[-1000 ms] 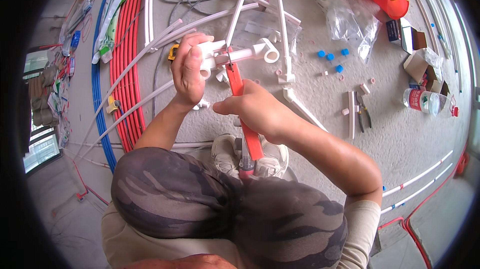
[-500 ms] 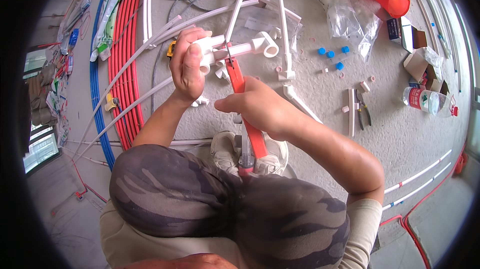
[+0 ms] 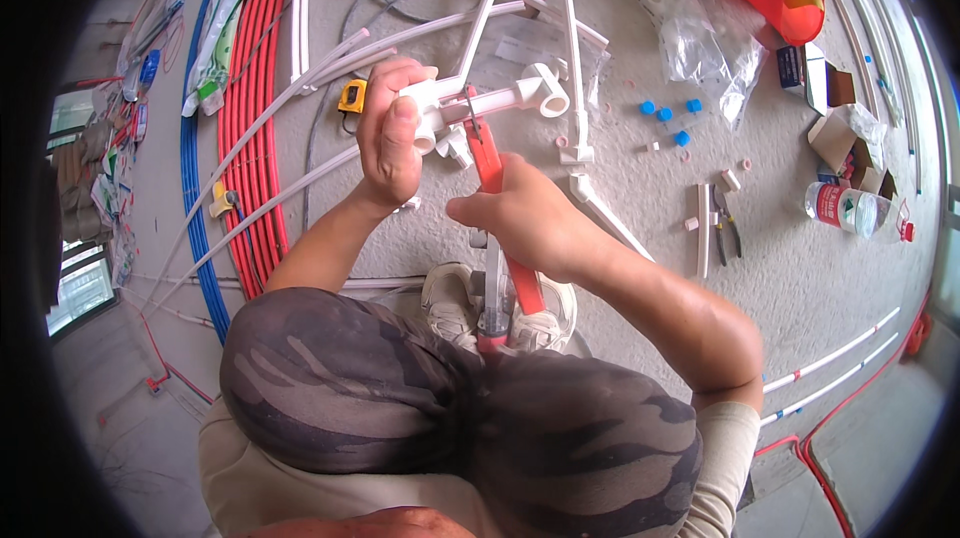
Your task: The person assembles white plastic plumbing pipes and fittings on the floor. They connect pipes to elbow joints and a cross fitting, then use a red pipe cutter to trim the ends of the pipes.
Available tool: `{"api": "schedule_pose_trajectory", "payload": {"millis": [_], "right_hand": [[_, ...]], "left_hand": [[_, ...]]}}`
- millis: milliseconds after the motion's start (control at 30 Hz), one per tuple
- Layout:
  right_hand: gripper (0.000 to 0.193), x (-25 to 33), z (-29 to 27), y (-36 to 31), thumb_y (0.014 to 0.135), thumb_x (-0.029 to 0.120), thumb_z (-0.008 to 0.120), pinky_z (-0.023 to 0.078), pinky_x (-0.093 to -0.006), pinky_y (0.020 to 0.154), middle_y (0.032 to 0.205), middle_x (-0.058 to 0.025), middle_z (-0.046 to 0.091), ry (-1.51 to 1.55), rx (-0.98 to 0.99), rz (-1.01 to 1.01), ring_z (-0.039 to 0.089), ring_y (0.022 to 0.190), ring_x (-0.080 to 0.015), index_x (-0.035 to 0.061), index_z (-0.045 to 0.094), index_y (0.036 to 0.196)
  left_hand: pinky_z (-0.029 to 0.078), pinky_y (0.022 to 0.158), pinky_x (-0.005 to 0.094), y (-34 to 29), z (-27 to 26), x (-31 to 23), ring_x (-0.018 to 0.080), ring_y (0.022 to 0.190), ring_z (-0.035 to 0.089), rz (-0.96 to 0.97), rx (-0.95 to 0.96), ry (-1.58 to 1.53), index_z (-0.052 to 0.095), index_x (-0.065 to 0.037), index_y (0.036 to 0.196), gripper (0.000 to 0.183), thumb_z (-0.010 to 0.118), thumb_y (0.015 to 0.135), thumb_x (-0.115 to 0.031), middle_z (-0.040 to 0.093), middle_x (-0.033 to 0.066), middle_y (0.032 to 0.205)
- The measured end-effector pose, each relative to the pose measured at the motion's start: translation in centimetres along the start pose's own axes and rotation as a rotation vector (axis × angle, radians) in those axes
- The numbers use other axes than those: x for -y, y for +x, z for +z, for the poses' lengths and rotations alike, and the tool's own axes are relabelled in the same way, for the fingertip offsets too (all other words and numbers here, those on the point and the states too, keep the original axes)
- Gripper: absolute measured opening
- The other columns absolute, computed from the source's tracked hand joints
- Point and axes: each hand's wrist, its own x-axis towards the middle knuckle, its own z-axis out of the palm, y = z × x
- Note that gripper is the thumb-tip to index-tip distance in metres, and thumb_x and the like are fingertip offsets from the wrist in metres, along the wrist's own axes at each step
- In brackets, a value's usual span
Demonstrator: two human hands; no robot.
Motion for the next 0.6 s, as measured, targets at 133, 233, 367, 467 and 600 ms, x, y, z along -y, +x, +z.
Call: {"api": "schedule_pose_trajectory", "payload": {"millis": [133,233,367,467,600], "right_hand": [[0.05,-3.9,-0.4,1.7,0.092,0.03,0.075,0.051,-0.0395,0.082,0.094,-0.0125,0.064,-0.133,-0.166,-0.134,0.063,0.087,-0.0225,-0.0046,0.054,0.122],[0.055,-7.0,-0.8,2.6,0.091,0.025,0.075,0.052,-0.04,0.088,0.107,-0.015,0.065,-0.18,-0.276,-0.195,0.065,0.097,-0.0253,-0.0017,0.053,0.134],[0.063,-11.8,0.0,4.8,0.09,0.02,0.074,0.051,-0.039,0.097,0.119,-0.0146,0.063,-0.092,-0.311,-0.234,0.064,0.107,-0.025,0.0004,0.05,0.145],[0.065,-13.0,0.6,5.1,0.089,0.016,0.073,0.049,-0.039,0.102,0.126,-0.0149,0.063,-0.026,-0.32,-0.195,0.063,0.115,-0.0259,0.0016,0.049,0.149],[0.067,-13.4,0.9,5.4,0.089,0.014,0.072,0.048,-0.04,0.105,0.134,-0.0171,0.062,-0.079,-0.337,-0.258,0.062,0.122,-0.0285,0.0034,0.048,0.151]], "left_hand": [[0.045,0.102,0.0346,-0.5,-1.1,0.5,0.0202,0.113,0.055,-0.219,-0.205,-0.214,0.057,0.005,0.127,0.039,0.043,0.107,-0.025,0.054,0.015,0.126],[0.047,0.091,0.0343,-1.5,-4.5,2.3,0.0202,0.097,0.059,-0.352,-0.173,-0.354,0.066,0.003,0.093,0.022,0.053,0.086,-0.012,0.063,0.0144,0.104],[0.049,0.085,0.0321,-2.0,-2.7,1.8,0.0179,0.09,0.063,-1.013,0.118,-0.512,0.068,0.002,0.108,0.023,0.066,0.092,-0.014,0.068,0.0105,0.093],[0.051,0.079,0.0283,-2.2,-0.1,1.3,0.0138,0.093,0.065,-1.075,0.293,-0.556,0.061,-0.001,0.133,0.053,0.083,0.092,-0.026,0.069,0.0057,0.102],[0.052,0.075,0.0272,-3.1,1.1,3.3,0.0127,0.087,0.067,-1.165,0.283,-0.666,0.062,-0.003,0.128,0.047,0.084,0.086,-0.008,0.07,0.0064,0.099]]}}
